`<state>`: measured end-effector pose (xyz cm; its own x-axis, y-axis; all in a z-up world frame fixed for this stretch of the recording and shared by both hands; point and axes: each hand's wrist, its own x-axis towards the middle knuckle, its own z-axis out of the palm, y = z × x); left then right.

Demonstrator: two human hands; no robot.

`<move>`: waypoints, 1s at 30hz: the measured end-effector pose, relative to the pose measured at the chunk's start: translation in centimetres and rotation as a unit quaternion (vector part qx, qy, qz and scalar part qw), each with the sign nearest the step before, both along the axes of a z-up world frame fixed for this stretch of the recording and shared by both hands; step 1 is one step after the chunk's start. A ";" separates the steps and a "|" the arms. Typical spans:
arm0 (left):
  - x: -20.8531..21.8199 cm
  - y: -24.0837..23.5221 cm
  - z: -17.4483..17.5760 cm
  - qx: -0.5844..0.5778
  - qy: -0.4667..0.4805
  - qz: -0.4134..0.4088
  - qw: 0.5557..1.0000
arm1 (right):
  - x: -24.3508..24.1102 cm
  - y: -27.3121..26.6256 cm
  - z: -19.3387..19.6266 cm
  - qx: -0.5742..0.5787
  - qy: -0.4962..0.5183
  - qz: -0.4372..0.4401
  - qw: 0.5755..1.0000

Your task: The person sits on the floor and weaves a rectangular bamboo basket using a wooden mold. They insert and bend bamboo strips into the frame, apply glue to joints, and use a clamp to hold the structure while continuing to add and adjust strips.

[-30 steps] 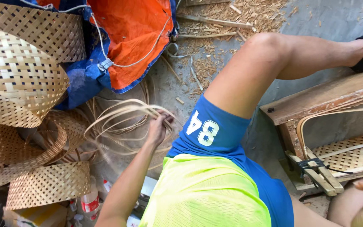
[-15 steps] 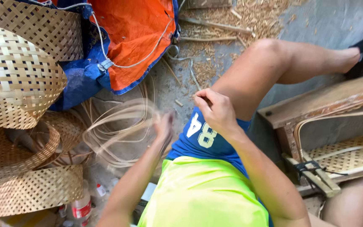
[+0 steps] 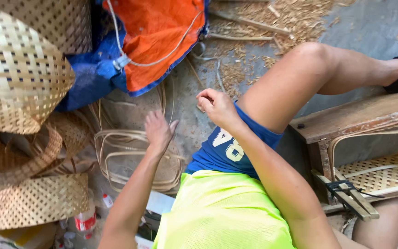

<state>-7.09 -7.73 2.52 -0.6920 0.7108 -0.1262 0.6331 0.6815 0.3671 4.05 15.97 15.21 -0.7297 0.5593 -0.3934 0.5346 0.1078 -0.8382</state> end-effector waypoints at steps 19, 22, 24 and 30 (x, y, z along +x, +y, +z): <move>-2.5 0.7 -0.8 -0.014 -0.174 0.126 0.977 | 0.5 -0.2 2.1 -0.078 0.074 -0.052 0.993; -2.9 1.1 -1.4 -0.068 -0.221 0.159 0.960 | 0.5 -0.4 2.4 -0.077 0.093 -0.059 0.991; -3.7 0.3 -1.0 -0.018 -0.190 0.132 0.973 | 0.5 -0.2 2.3 -0.078 0.093 -0.059 0.991; -5.3 -2.8 -1.5 -0.020 -0.197 0.124 0.972 | 0.5 -0.3 1.3 -0.088 0.111 -0.054 0.988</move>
<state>-12.41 -10.54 0.98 -0.7338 0.5174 -0.4402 0.2626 0.8137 0.5187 4.58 15.71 16.56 -0.7495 0.5750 -0.3280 0.3349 -0.0980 -0.9372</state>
